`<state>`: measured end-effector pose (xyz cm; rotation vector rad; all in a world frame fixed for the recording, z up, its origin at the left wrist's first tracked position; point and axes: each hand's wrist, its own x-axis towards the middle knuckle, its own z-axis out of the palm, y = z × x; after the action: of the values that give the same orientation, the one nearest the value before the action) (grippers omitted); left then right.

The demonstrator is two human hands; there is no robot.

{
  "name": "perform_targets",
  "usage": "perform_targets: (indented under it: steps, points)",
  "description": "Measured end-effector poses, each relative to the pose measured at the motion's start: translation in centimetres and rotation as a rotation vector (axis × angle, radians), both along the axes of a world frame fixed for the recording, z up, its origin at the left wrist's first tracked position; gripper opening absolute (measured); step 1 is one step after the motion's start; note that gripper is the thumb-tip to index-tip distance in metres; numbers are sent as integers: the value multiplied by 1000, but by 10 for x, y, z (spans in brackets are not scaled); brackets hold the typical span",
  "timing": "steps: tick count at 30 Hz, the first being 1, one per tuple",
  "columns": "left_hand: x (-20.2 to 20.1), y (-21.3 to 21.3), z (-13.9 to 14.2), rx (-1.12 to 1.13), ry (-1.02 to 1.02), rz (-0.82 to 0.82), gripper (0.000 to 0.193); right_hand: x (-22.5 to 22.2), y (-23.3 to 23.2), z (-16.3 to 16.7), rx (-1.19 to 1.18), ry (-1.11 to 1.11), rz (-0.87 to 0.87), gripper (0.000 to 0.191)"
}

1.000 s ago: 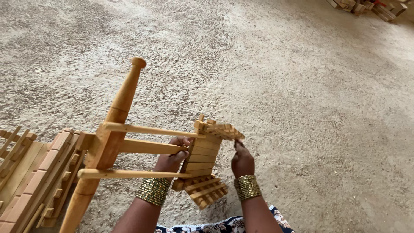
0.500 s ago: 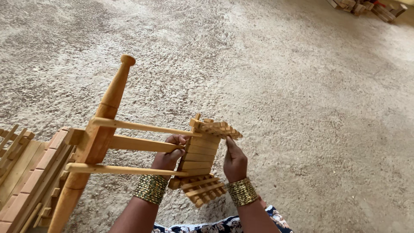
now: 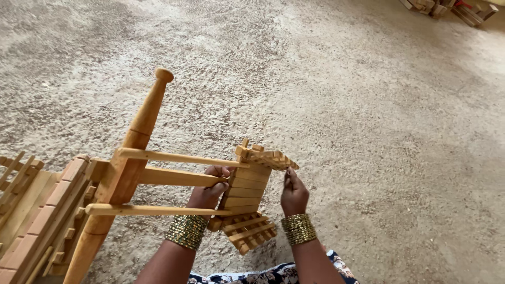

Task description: The person sits on the floor assembling a small wooden handloom. They fit a slatted wooden frame piece onto the pegs of the loom body, press the parts together, rotate the assembly, then handle a long wooden bar, sliding and aligning slats along it by hand.

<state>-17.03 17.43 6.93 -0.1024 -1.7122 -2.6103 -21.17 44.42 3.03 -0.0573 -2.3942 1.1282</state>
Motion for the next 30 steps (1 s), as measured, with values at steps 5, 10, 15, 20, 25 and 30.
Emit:
perform_targets:
  steps: [5,10,15,20,25,30]
  points:
    - [-2,4,-4,17,26,-10,22,20,-25,27,-75,-27,49,39]
    - [-5,6,-7,41,-4,-19,20,34,-32,66,251,464,290,40]
    - [-6,7,-10,-38,-18,-7,22,41,-34,87,266,492,295,42]
    - [-5,7,-9,-48,-28,-4,21,40,-35,89,280,527,313,41]
    - [-7,6,-2,54,-15,-41,22,26,-24,62,354,278,217,45]
    - [-7,1,1,1,-4,-3,21,0,2,23,355,-40,10,32]
